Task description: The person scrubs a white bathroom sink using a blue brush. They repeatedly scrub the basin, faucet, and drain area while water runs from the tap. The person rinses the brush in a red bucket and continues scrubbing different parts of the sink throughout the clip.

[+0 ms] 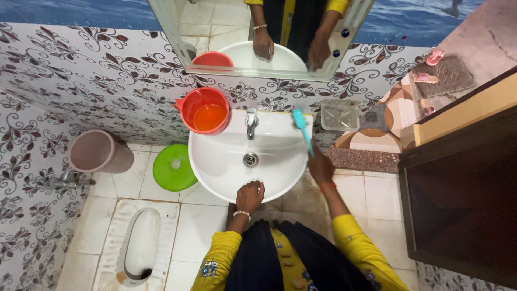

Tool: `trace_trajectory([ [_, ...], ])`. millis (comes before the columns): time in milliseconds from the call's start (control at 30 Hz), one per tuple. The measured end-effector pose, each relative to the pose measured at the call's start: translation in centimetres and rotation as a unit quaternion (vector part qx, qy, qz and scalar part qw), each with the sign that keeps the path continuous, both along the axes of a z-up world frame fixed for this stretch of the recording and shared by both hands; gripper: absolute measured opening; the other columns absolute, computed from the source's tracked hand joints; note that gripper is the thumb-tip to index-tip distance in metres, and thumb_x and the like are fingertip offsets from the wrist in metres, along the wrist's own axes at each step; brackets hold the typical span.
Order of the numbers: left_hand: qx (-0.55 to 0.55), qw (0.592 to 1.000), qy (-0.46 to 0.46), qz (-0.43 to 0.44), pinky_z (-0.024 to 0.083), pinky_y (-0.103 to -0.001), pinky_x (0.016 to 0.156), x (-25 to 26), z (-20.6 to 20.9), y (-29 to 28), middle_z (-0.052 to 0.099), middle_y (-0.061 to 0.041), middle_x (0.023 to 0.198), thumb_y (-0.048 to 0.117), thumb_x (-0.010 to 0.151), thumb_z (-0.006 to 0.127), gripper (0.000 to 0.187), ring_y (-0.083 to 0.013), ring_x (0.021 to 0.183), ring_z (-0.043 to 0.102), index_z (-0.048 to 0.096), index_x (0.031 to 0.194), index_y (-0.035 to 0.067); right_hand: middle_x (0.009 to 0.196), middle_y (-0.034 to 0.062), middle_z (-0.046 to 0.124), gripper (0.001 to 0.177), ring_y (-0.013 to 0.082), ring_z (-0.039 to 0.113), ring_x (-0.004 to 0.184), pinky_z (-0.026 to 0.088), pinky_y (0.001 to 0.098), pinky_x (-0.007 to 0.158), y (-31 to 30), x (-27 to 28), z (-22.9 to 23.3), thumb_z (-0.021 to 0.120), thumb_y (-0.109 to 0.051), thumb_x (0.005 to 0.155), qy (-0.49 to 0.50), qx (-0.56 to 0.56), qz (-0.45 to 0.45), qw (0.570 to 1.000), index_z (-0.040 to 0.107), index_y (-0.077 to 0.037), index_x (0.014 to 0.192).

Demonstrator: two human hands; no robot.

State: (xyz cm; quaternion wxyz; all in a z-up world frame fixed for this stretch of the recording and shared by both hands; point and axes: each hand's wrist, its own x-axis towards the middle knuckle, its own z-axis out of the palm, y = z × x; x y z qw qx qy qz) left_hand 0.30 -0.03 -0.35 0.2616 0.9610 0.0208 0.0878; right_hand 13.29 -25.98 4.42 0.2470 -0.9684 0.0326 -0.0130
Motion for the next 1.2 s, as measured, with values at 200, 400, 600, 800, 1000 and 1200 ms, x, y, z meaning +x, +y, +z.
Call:
trace_trajectory([
  [200,0.003,0.999,-0.046,-0.006,0.055,-0.045,0.066,-0.2,-0.2,0.1,0.069,-0.013,0.071,0.028,0.096,0.062,0.029,-0.0324,0.066,0.068,0.068,0.077,0.007,0.086,0.0211,0.073,0.054,0.0447,0.070,0.077,0.054,0.0562,0.067,-2.0,0.2,-0.4,0.059,-0.033,0.099,-0.001,-0.043,-0.007,0.999,0.048,-0.037,0.152],
  [400,-0.001,0.998,-0.062,-0.002,0.054,-0.045,0.065,-0.3,0.1,0.0,0.068,-0.013,0.072,0.027,0.095,0.063,0.027,-0.0327,0.067,0.067,0.068,0.076,0.008,0.079,0.0160,0.073,0.055,0.0403,0.070,0.071,0.054,0.0548,0.063,5.1,0.8,-0.7,0.060,-0.030,0.098,-0.065,0.006,0.077,0.995,0.049,-0.034,0.151],
  [600,-0.004,0.999,-0.040,0.006,0.054,-0.046,0.066,-0.3,0.1,0.0,0.069,-0.013,0.074,0.027,0.096,0.062,0.029,-0.0342,0.068,0.067,0.068,0.077,0.006,0.076,0.0168,0.072,0.054,0.0404,0.070,0.072,0.053,0.0549,0.066,10.1,1.2,-0.9,0.062,-0.030,0.098,-0.009,0.030,0.098,0.995,0.050,-0.036,0.151],
  [800,-0.005,1.000,-0.011,0.014,0.054,-0.047,0.067,-0.2,0.2,-0.1,0.070,-0.014,0.075,0.028,0.096,0.063,0.029,-0.0346,0.069,0.067,0.068,0.077,0.007,0.091,0.0175,0.074,0.053,0.0403,0.072,0.077,0.057,0.0522,0.067,3.2,0.7,-1.6,0.062,-0.031,0.098,-0.091,0.091,0.074,0.989,0.049,-0.036,0.150],
  [1000,-0.003,1.000,-0.026,0.007,0.055,-0.047,0.066,-0.2,0.2,-0.1,0.070,-0.014,0.075,0.028,0.096,0.063,0.026,-0.0346,0.069,0.068,0.069,0.080,0.008,0.086,0.0213,0.073,0.055,0.0441,0.070,0.081,0.054,0.0545,0.072,-1.9,0.4,-0.9,0.062,-0.033,0.098,0.027,-0.014,-0.018,0.999,0.050,-0.039,0.152],
  [1200,-0.006,1.000,-0.014,0.017,0.055,-0.047,0.067,-0.2,0.4,-0.2,0.070,-0.015,0.075,0.029,0.095,0.062,0.027,-0.0348,0.070,0.068,0.070,0.079,0.008,0.084,0.0174,0.072,0.056,0.0408,0.071,0.073,0.055,0.0539,0.067,4.5,1.5,-0.2,0.059,-0.032,0.100,0.010,0.017,0.063,0.998,0.045,-0.036,0.153],
])
